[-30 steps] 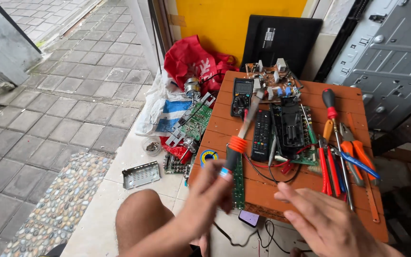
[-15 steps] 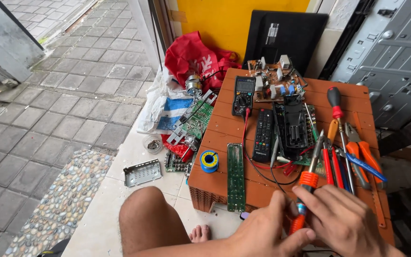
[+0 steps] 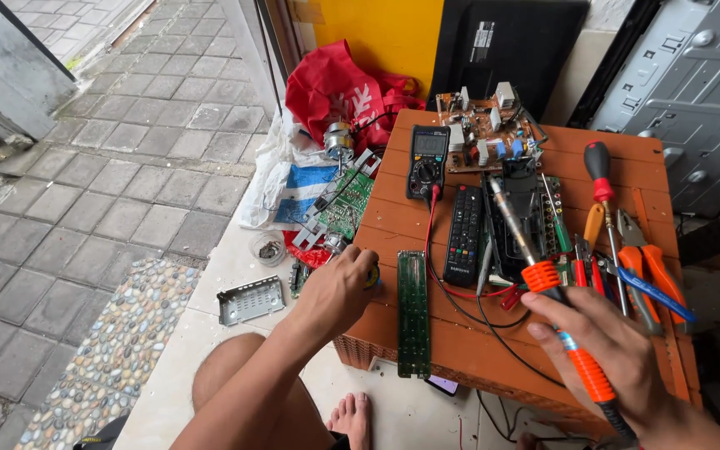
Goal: The person sits on the floor and uses a soldering iron to work on a green circuit board placed on a wooden table. They hold the board with one hand and apply the soldering iron to various points on the board while a multimeter and other tools are visible nearby.
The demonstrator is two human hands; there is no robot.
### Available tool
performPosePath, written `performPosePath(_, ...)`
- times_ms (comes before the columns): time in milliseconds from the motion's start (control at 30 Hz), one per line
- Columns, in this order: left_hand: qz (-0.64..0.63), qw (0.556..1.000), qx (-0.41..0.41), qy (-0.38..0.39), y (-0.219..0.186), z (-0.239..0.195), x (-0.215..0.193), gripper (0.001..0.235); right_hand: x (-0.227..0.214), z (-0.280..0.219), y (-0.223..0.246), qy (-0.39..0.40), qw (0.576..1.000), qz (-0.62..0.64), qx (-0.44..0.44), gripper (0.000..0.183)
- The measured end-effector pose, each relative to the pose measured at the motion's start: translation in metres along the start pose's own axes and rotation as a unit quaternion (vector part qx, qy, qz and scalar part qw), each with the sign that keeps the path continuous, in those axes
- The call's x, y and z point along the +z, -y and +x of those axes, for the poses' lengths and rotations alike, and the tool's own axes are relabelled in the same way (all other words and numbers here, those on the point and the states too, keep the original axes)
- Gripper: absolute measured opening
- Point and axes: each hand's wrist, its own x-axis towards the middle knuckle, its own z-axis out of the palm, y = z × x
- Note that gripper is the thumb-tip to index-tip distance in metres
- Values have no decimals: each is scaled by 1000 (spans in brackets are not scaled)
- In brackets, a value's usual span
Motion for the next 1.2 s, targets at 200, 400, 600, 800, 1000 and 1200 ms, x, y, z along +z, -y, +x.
performPosePath(200, -284, 943, 19, -176, -51, -1, -40, 33, 4, 3, 17, -19, 994, 70, 81, 52)
performPosePath(400, -311, 909, 93, -261, -94, -13, -23, 41, 14, 9, 29, -7, 990, 91, 105, 73)
performPosePath(600, -317, 910, 128, -234, -111, -20, -15, 41, 25, 10, 34, -1, 987, 143, 72, 86)
performPosePath(800, -314, 901, 186, -235, -108, -20, -9, 40, 25, 12, 35, -5, 989, 131, 72, 78)
performPosePath(1000, -305, 884, 255, -247, -112, -20, -20, 29, 23, 11, 30, -21, 987, 137, 87, 68)
performPosePath(1200, -282, 873, 324, -233, -106, -15, -24, 15, 20, 12, 29, -11, 982, 174, 76, 62)
